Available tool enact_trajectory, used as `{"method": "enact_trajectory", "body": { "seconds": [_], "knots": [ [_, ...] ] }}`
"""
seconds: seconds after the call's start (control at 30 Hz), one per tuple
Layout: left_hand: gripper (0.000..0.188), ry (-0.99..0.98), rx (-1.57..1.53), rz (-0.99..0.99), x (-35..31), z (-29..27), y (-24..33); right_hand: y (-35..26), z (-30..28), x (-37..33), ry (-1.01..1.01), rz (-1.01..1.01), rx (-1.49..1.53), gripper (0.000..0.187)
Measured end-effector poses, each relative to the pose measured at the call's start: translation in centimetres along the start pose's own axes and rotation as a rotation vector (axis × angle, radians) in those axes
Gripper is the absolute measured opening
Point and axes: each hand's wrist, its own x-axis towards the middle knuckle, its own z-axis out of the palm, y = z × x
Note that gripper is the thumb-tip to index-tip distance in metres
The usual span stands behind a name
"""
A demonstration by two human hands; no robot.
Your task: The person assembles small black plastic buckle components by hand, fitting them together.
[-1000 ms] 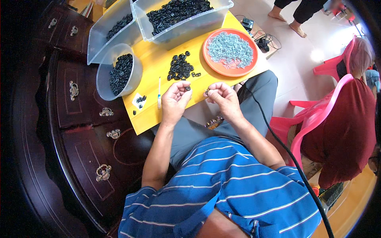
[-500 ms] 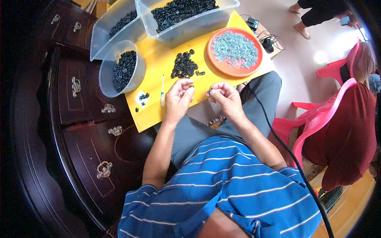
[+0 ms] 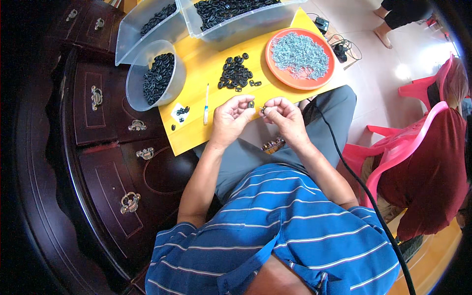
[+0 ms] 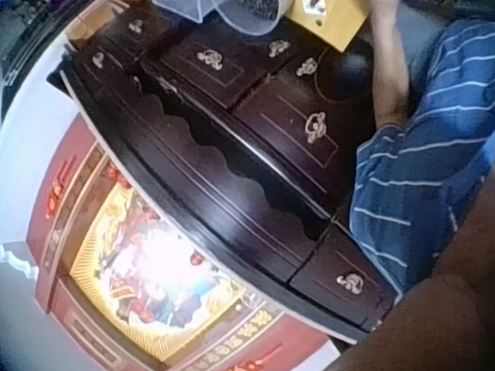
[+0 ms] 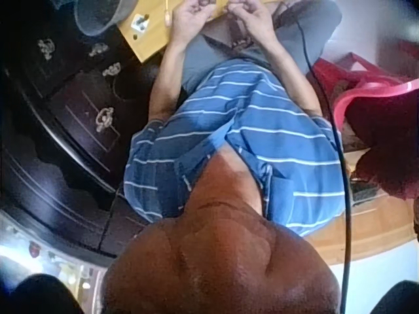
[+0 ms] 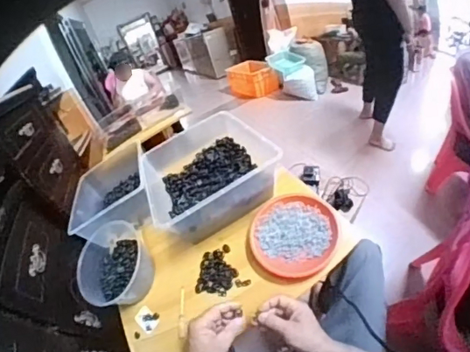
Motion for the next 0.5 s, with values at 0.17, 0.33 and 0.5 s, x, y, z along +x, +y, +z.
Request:
{"method": "enact_trajectory", "body": {
  "seconds": [0.17, 0.33, 0.5],
  "knots": [
    [0.033, -0.033, -0.028, -0.006, -0.09, -0.04, -0.07, -0.27, 0.11, 0.01, -0.025, -0.026, -0.012, 0.012],
    [0.028, -0.015, 0.048, 0.029, -0.13, 0.22, 0.39, -0.16, 0.27, -0.16, -0.021, -0.011, 0.029, 0.012],
    [0.030, -0.034, 0.069, 0.042, -0.05, 0.13, 0.21, 0.04, 0.12, -0.12, -0.035, -0.005, 0.029, 0.013]
  ]
}}
